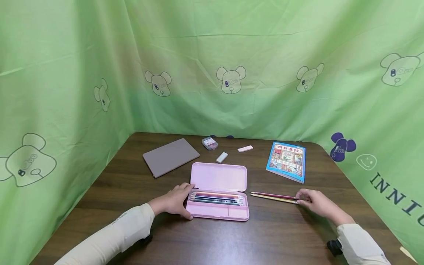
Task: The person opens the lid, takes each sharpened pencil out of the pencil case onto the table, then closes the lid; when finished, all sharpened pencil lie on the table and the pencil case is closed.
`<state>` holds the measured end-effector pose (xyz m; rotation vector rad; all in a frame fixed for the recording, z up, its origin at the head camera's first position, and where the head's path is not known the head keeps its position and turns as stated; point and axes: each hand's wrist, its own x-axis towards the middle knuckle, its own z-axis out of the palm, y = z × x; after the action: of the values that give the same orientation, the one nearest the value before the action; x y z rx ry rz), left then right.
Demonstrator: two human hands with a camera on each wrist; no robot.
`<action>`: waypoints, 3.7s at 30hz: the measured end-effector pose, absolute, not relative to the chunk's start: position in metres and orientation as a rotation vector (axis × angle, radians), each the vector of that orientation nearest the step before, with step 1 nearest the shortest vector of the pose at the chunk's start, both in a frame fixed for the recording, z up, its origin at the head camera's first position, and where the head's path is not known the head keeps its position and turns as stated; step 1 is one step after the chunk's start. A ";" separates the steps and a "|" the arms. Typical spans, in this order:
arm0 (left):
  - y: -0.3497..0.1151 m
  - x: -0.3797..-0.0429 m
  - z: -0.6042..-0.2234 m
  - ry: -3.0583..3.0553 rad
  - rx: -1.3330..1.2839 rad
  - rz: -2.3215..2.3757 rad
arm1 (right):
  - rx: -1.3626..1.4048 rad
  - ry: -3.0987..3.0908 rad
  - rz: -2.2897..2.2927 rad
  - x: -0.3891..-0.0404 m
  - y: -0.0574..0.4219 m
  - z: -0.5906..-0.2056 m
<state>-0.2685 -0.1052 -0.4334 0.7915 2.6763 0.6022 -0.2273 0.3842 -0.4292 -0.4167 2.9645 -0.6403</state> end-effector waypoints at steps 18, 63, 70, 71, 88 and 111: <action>-0.105 -0.271 -0.434 2.656 0.761 0.592 | -0.498 2.950 -0.639 -0.239 0.366 -0.426; -0.104 -0.271 -0.436 2.654 0.755 0.577 | -0.890 2.711 -0.660 -0.279 0.243 -0.428; -0.104 -0.271 -0.436 2.663 0.772 0.570 | -0.906 2.687 -0.619 -0.280 0.232 -0.432; -0.104 -0.271 -0.436 2.670 0.781 0.572 | -0.910 2.683 -0.619 -0.280 0.231 -0.432; -0.103 -0.271 -0.436 2.686 0.806 0.581 | -0.891 2.655 -0.589 -0.283 0.222 -0.430; -0.102 -0.272 -0.437 2.699 0.792 0.566 | -0.903 2.826 -0.648 -0.282 0.221 -0.429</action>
<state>-0.2724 -0.1017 -0.4366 0.7915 2.6990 0.5656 -0.2818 0.2209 -0.4288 -0.9034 2.8257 -0.6477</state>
